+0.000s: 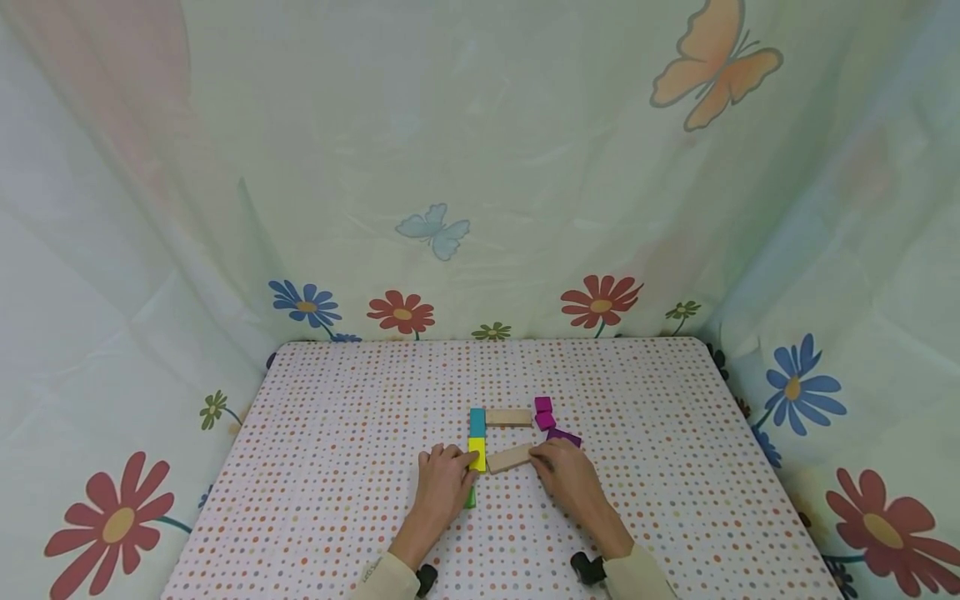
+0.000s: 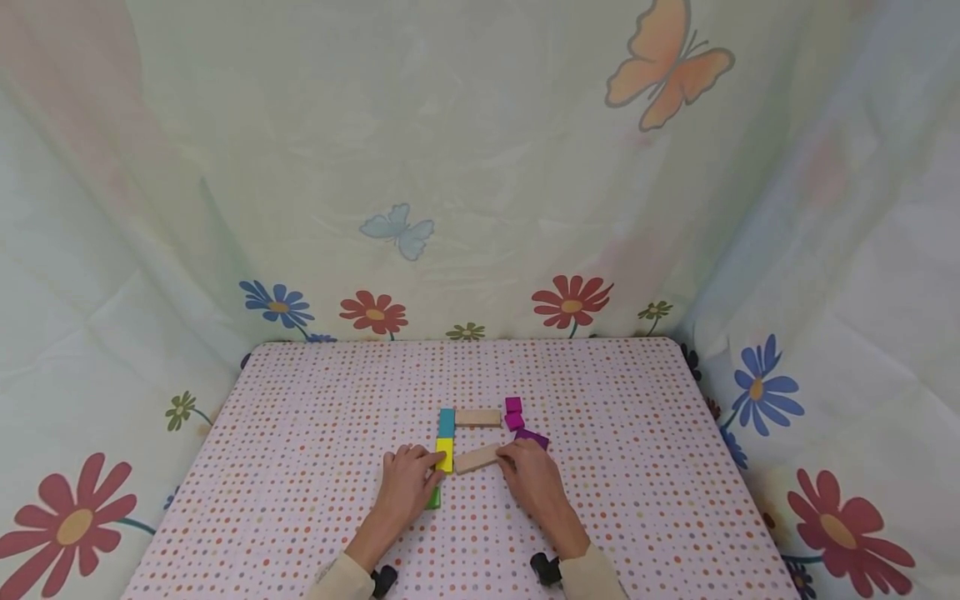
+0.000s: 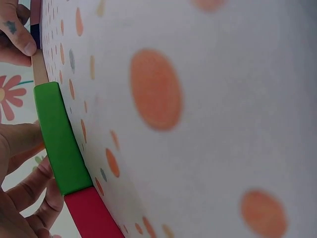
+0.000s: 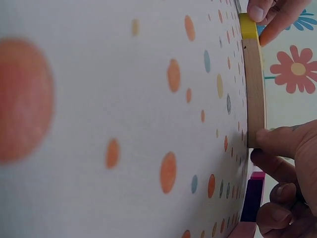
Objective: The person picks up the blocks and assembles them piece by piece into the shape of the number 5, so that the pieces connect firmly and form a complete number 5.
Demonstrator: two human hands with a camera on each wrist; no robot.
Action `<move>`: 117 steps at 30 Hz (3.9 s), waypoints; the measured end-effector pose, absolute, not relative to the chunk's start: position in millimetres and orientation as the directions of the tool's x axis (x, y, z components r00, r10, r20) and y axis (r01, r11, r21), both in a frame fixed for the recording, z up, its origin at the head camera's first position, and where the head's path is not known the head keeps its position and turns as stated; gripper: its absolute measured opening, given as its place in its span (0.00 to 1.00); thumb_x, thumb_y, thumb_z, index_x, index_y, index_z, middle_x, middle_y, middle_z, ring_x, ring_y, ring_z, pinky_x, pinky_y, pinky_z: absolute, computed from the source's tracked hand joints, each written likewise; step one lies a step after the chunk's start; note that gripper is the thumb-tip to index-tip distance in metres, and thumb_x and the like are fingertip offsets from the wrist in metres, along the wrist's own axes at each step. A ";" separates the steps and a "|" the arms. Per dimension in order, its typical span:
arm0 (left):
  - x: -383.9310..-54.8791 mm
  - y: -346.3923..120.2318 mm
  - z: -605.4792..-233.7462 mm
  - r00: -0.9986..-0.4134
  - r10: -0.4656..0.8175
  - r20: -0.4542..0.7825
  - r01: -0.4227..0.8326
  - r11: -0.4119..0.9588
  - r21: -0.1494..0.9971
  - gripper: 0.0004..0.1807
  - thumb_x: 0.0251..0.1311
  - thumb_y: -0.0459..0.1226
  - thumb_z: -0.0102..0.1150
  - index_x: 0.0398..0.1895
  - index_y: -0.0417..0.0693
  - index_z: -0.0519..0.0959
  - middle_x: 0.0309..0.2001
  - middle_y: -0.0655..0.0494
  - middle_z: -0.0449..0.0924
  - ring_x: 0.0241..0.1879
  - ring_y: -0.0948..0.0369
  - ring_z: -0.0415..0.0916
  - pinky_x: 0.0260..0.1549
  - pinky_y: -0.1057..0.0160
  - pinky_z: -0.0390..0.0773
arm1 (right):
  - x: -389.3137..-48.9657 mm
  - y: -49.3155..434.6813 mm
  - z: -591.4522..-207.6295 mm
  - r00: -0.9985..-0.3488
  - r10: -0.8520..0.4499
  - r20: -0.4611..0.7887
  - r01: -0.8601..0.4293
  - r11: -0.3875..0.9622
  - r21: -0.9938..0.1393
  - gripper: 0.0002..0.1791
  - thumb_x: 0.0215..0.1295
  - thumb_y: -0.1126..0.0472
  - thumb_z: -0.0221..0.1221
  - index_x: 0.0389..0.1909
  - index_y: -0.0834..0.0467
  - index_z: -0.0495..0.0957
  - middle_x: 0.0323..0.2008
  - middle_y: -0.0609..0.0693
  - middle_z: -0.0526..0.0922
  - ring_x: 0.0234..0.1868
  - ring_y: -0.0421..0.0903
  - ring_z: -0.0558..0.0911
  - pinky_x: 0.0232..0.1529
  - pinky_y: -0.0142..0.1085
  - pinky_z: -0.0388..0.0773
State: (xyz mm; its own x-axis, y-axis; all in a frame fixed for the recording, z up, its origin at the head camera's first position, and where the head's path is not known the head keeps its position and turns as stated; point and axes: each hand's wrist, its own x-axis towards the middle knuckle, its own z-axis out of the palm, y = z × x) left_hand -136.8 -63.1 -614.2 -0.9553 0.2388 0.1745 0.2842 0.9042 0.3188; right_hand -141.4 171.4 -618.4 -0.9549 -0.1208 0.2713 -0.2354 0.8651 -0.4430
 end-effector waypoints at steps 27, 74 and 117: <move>-137.6 -63.4 -614.3 -0.943 0.224 0.248 0.297 0.899 0.320 0.13 0.71 0.45 0.66 0.54 0.55 0.89 0.49 0.53 0.86 0.44 0.56 0.76 0.37 0.63 0.61 | -142.1 177.8 -615.9 -0.935 -0.100 0.340 -0.251 0.863 -0.438 0.08 0.62 0.61 0.75 0.42 0.56 0.91 0.40 0.50 0.90 0.42 0.47 0.88 0.43 0.44 0.88; -142.0 -60.7 -609.3 -0.873 0.482 0.076 0.478 0.814 0.329 0.25 0.73 0.27 0.57 0.65 0.60 0.84 0.79 0.43 0.68 0.80 0.43 0.65 0.74 0.34 0.70 | -152.0 205.9 -619.2 -0.964 0.046 0.262 -0.080 0.888 -0.453 0.14 0.66 0.63 0.71 0.51 0.62 0.88 0.51 0.59 0.90 0.50 0.54 0.83 0.50 0.50 0.87; -141.4 -60.6 -611.4 -0.879 0.471 0.071 0.464 0.813 0.353 0.25 0.73 0.26 0.56 0.64 0.60 0.85 0.78 0.44 0.70 0.78 0.40 0.67 0.75 0.40 0.72 | -121.6 197.6 -601.9 -0.926 0.009 0.378 -0.173 0.877 -0.447 0.15 0.61 0.60 0.76 0.47 0.60 0.89 0.47 0.58 0.91 0.46 0.52 0.84 0.44 0.46 0.87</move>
State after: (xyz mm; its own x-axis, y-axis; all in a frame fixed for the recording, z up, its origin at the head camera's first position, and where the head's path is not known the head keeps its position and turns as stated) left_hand -141.4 -60.6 -611.4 -0.8793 0.4709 0.0708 0.4636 0.8126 0.3532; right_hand -121.6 197.6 -601.9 -0.9259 0.0095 0.3776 -0.1734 0.8775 -0.4472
